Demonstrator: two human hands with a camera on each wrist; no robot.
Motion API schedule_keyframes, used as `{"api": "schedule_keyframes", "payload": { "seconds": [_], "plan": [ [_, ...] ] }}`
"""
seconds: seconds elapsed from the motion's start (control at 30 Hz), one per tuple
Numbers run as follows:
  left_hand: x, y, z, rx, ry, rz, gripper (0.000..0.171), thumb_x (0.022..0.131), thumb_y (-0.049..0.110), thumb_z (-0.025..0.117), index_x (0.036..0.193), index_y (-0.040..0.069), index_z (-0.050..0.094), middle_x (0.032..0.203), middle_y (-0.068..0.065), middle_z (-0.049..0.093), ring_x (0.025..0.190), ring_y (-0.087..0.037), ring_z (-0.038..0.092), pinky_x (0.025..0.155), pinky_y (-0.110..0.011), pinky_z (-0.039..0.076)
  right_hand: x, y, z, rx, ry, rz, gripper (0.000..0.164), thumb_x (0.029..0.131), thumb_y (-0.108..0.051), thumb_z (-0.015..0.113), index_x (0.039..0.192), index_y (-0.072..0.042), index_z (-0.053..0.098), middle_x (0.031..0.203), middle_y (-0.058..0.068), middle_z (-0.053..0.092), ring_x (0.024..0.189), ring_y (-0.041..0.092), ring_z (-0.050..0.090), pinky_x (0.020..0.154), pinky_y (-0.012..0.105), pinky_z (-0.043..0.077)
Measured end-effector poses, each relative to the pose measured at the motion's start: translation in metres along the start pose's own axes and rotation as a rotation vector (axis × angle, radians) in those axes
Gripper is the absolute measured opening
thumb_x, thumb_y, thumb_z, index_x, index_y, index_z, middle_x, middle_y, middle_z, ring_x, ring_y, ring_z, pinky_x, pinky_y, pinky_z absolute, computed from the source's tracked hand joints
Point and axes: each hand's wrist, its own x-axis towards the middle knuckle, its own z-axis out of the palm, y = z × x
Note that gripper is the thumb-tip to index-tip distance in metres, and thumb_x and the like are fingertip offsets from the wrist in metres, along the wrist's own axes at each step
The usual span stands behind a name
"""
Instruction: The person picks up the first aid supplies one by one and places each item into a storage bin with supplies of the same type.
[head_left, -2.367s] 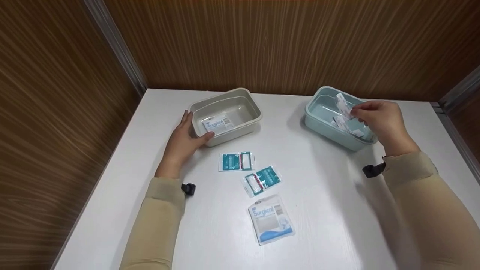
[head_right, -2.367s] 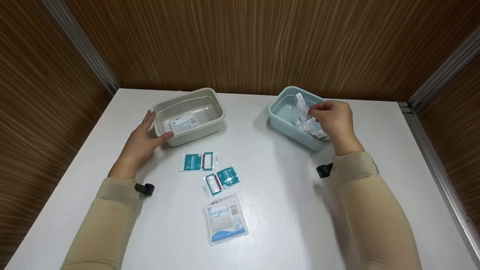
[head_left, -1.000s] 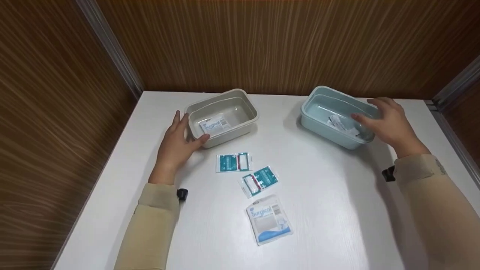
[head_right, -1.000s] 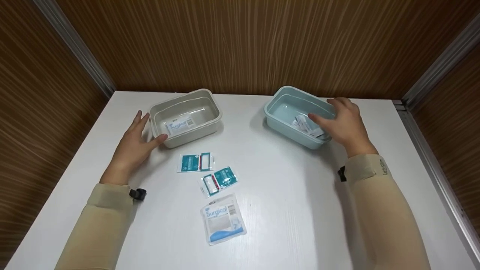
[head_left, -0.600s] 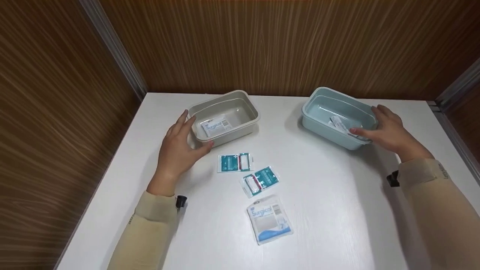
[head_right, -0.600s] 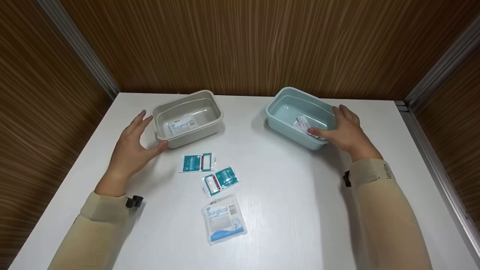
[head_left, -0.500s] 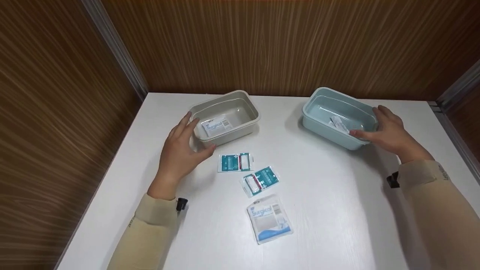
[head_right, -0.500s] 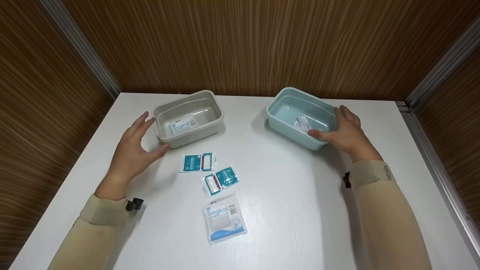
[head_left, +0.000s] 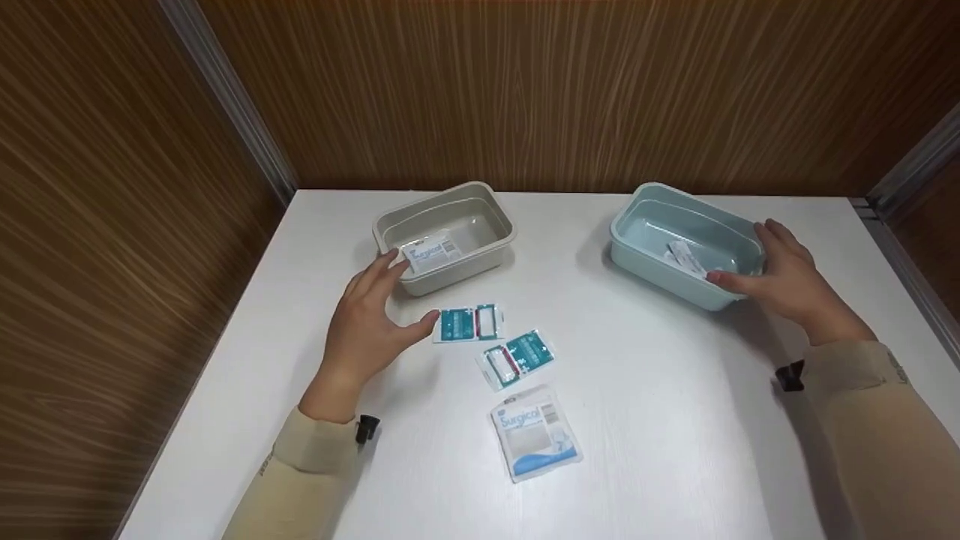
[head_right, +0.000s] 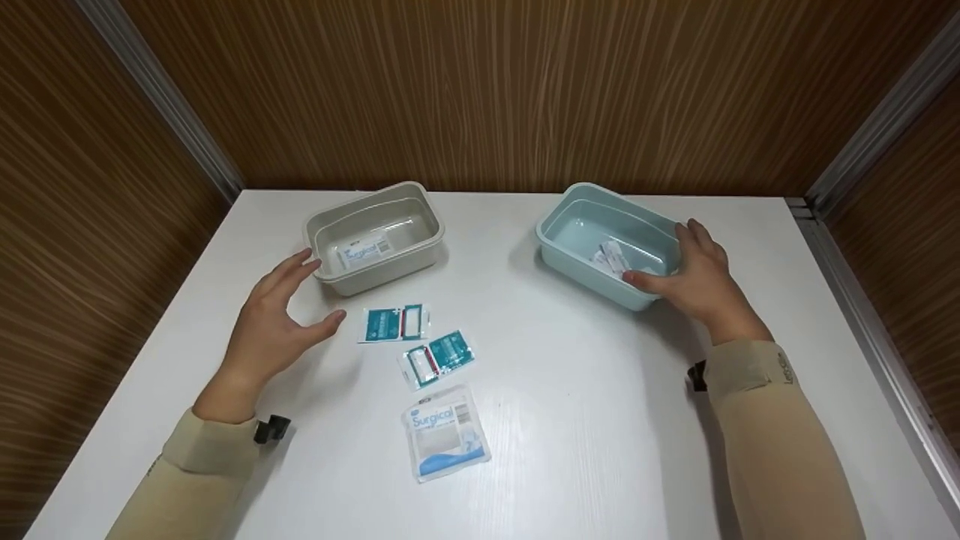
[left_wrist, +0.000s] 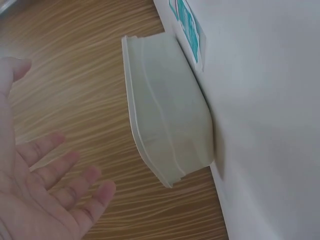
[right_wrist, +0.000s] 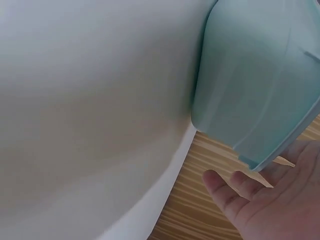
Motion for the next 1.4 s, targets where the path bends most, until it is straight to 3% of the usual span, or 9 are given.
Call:
{"api": "schedule_keyframes", "payload": {
  "seconds": [0.4, 0.7, 0.87, 0.93, 1.07, 1.13, 1.2, 1.27, 1.4],
  "plan": [
    [-0.003, -0.007, 0.002, -0.046, -0.072, -0.062, 0.086, 0.090, 0.042, 0.095, 0.163, 0.012, 0.060, 0.175, -0.007, 0.054, 0.161, -0.040, 0.052, 0.131, -0.061, 0.049, -0.018, 0.008, 0.008, 0.022, 0.037, -0.018, 0.133, 0.097, -0.066, 0.080, 0.181, -0.005, -0.003, 0.189, 0.028, -0.015, 0.170, 0.068, -0.004, 0.121, 0.098, 0.019],
    [0.003, -0.020, 0.012, -0.122, -0.223, -0.157, 0.086, 0.090, 0.042, 0.097, 0.164, 0.018, 0.061, 0.171, -0.006, 0.059, 0.161, -0.036, 0.054, 0.132, -0.058, 0.047, -0.023, 0.012, 0.017, 0.111, 0.043, -0.026, 0.130, 0.099, -0.060, 0.082, 0.182, -0.008, -0.004, 0.188, 0.026, -0.020, 0.169, 0.071, -0.004, 0.121, 0.098, 0.015],
    [0.013, -0.034, 0.021, -0.190, -0.309, -0.203, 0.085, 0.089, 0.039, 0.098, 0.163, 0.018, 0.063, 0.156, -0.009, 0.069, 0.130, -0.031, 0.067, 0.101, -0.046, 0.061, -0.025, 0.015, 0.024, 0.160, 0.041, -0.027, 0.129, 0.099, -0.057, 0.082, 0.182, -0.009, -0.004, 0.188, 0.025, -0.023, 0.168, 0.072, -0.005, 0.123, 0.097, 0.012],
    [0.018, -0.037, 0.026, -0.214, -0.337, -0.221, 0.085, 0.088, 0.040, 0.099, 0.163, 0.018, 0.063, 0.143, -0.011, 0.073, 0.116, -0.029, 0.064, 0.088, -0.040, 0.056, -0.026, 0.016, 0.025, 0.177, 0.044, -0.027, 0.128, 0.100, -0.055, 0.082, 0.182, -0.009, -0.005, 0.188, 0.024, -0.024, 0.168, 0.072, -0.006, 0.123, 0.097, 0.011],
    [0.025, -0.040, 0.035, -0.224, -0.393, -0.232, 0.087, 0.088, 0.039, 0.100, 0.164, 0.019, 0.062, 0.119, -0.013, 0.072, 0.102, -0.024, 0.058, 0.081, -0.035, 0.050, -0.026, 0.019, 0.025, 0.192, 0.054, -0.027, 0.128, 0.100, -0.053, 0.083, 0.182, -0.010, -0.005, 0.188, 0.023, -0.025, 0.168, 0.072, -0.006, 0.123, 0.097, 0.010],
    [0.027, -0.042, 0.039, -0.215, -0.420, -0.234, 0.088, 0.088, 0.037, 0.099, 0.165, 0.020, 0.061, 0.114, -0.013, 0.071, 0.100, -0.023, 0.058, 0.082, -0.036, 0.051, -0.025, 0.020, 0.024, 0.195, 0.055, -0.028, 0.128, 0.100, -0.052, 0.084, 0.182, -0.011, -0.005, 0.188, 0.022, -0.025, 0.168, 0.072, -0.007, 0.123, 0.097, 0.011],
    [0.028, -0.044, 0.043, -0.202, -0.438, -0.238, 0.087, 0.088, 0.034, 0.099, 0.165, 0.019, 0.061, 0.122, -0.012, 0.073, 0.105, -0.024, 0.061, 0.090, -0.040, 0.054, -0.025, 0.020, 0.024, 0.192, 0.055, -0.028, 0.128, 0.100, -0.051, 0.084, 0.182, -0.012, -0.005, 0.188, 0.022, -0.025, 0.168, 0.072, -0.006, 0.123, 0.097, 0.011],
    [0.028, -0.046, 0.045, -0.185, -0.453, -0.242, 0.086, 0.089, 0.031, 0.099, 0.165, 0.018, 0.061, 0.139, -0.012, 0.074, 0.120, -0.027, 0.066, 0.107, -0.045, 0.057, -0.025, 0.021, 0.024, 0.192, 0.052, -0.026, 0.128, 0.100, -0.051, 0.084, 0.182, -0.012, -0.005, 0.188, 0.022, -0.026, 0.168, 0.072, -0.007, 0.122, 0.097, 0.012],
    [0.030, -0.048, 0.048, -0.160, -0.469, -0.244, 0.083, 0.090, 0.027, 0.097, 0.164, 0.014, 0.061, 0.169, -0.011, 0.061, 0.158, -0.034, 0.056, 0.137, -0.053, 0.041, -0.025, 0.022, 0.022, 0.190, 0.051, -0.020, 0.127, 0.101, -0.052, 0.083, 0.182, -0.012, -0.006, 0.188, 0.021, -0.027, 0.168, 0.071, -0.009, 0.122, 0.097, 0.011]
  ]
}}
